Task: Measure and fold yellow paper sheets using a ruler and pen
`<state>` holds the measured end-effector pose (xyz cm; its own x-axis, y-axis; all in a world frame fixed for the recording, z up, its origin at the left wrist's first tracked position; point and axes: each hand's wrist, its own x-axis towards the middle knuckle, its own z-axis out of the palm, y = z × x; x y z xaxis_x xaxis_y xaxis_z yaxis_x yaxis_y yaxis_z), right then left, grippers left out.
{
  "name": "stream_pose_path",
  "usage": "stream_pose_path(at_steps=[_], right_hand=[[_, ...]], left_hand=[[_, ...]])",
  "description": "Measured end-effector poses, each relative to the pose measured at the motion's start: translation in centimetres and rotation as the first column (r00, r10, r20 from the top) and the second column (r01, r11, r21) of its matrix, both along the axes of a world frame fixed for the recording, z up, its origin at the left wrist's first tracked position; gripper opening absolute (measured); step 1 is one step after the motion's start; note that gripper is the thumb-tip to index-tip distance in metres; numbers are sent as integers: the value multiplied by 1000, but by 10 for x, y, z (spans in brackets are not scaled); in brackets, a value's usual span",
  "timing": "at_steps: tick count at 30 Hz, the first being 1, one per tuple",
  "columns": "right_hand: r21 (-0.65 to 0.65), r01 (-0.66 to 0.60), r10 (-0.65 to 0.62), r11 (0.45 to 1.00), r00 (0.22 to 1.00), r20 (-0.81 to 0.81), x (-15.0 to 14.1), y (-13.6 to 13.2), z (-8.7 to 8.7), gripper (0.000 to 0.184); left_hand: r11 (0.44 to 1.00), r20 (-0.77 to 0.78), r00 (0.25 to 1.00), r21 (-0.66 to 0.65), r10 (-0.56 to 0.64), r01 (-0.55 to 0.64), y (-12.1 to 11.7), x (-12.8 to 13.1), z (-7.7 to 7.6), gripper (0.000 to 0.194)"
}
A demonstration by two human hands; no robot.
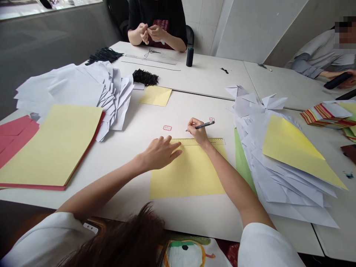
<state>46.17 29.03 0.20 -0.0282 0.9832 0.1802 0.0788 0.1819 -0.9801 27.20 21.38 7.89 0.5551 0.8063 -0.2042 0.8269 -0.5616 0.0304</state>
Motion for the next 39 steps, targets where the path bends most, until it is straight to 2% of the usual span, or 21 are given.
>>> stream_pose_path(at_steps=[3,6,8,11,14,17,21,24,27,33,39], right_hand=[[-10,0,0,1000,1000,27,0,0,0,4],[-7,-13,13,1000,1000,23,0,0,-1,4],[-6,-16,16,1000,999,28,0,1,-1,4],[-6,-15,15,1000,999,45,0,1,-2,5],[-8,-19,19,1000,999,37,1,0,-1,5],[11,1,-1,1000,1000,15,2,0,0,5],[54,32,-30,998,999,-32,4,2,-1,8],[46,62,-60,997,997,-53,4,3,-3,18],[44,91,-89,995,995,-54,4,3,-3,19],[26,116,-117,993,993,5,8,4,1,19],[9,93,-93,996,992,84,10,4,-2,20]], left_hand=[[997,-20,998,-54,-53,52,10,-10,11,48],[992,-24,995,-80,-95,93,15,-15,15,50],[994,-27,996,-71,-82,79,12,-12,12,49],[1000,-29,999,15,19,-19,-4,2,-2,46],[992,-76,994,111,74,-65,-22,18,-21,56],[986,-108,991,153,83,-66,-31,25,-31,62],[987,-117,990,150,82,-64,-29,24,-29,63],[987,-116,990,153,75,-57,-27,23,-28,63],[985,-105,992,159,76,-59,-26,23,-29,63],[987,-99,991,145,90,-75,-25,24,-30,65],[988,-112,990,136,86,-70,-24,24,-30,66]])
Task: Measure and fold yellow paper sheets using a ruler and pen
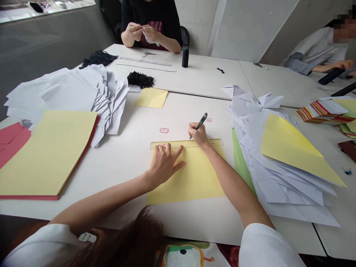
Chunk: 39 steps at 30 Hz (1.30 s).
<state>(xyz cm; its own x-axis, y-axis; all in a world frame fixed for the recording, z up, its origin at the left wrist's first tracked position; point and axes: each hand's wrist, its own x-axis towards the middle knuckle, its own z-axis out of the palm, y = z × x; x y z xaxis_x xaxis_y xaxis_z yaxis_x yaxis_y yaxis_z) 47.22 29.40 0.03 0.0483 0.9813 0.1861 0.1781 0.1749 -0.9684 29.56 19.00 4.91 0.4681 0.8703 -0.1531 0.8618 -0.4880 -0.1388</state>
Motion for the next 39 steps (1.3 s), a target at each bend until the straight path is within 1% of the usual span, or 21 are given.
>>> stream_pose_path(at_steps=[3,8,18,23,30,39], right_hand=[[-5,-17,17,1000,1000,17,0,1,-1,20],[-5,-33,33,999,999,35,0,0,0,20],[-5,-35,35,999,998,50,0,-1,3,19],[-3,-37,37,999,998,45,0,-1,3,20],[-2,-34,34,999,999,42,0,1,2,20],[-5,-39,39,999,998,47,0,1,1,20]], left_hand=[[1000,9,1000,5,-1,1,0,0,0,65],[1000,-31,999,17,-13,13,0,0,-1,66],[1000,-42,999,10,-21,22,1,1,1,65],[1000,-23,1000,2,-16,16,1,1,3,65],[1000,-58,998,13,-24,25,1,1,1,66],[1000,-43,999,-7,-19,19,2,1,3,66]])
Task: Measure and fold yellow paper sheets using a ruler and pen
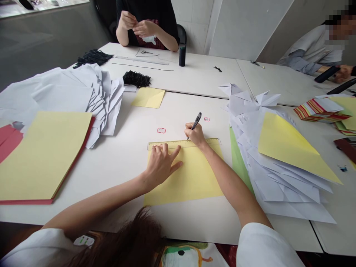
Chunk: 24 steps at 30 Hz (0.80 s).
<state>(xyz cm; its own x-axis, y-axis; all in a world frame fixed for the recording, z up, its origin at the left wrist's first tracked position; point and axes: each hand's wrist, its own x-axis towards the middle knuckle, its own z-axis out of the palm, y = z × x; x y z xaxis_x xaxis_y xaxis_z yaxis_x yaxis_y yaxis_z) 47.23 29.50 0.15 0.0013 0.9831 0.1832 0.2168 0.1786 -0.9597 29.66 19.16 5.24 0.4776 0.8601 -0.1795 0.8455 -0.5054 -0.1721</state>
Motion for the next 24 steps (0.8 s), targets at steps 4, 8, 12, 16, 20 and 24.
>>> stream_pose_path(at_steps=[4,8,12,16,20,24], right_hand=[[7,9,-9,1000,1000,-11,0,0,0,20],[7,10,-10,1000,1000,-13,0,0,0,20],[6,0,0,1000,1000,-11,0,-1,0,20],[6,5,-4,1000,1000,-13,0,0,-2,21],[8,13,-12,1000,1000,-15,0,1,-2,21],[4,7,-7,1000,1000,-10,0,1,-2,21]], left_hand=[[1000,23,1000,-3,7,-7,0,0,-1,65],[1000,41,999,-6,10,-9,0,0,-2,65],[1000,16,1000,2,2,-2,0,0,-2,66],[1000,-22,1000,10,-5,5,0,0,-2,66],[1000,-21,1000,9,-4,4,0,0,-1,66],[1000,6,1000,20,-4,4,-1,0,-2,65]])
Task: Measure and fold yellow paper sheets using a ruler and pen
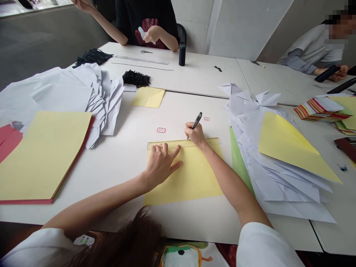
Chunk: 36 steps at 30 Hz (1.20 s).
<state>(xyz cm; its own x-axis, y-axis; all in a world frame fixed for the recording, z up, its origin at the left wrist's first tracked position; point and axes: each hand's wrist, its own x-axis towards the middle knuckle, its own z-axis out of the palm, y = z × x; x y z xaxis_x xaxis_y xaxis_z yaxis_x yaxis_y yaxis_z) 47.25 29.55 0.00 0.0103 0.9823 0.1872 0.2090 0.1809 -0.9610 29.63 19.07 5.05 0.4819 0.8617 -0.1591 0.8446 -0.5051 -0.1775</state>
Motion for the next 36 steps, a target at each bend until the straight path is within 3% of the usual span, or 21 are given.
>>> stream_pose_path(at_steps=[36], right_hand=[[11,47,-46,999,996,-75,-1,-1,1,18]], left_hand=[[1000,28,1000,3,3,-3,0,0,-2,64]])
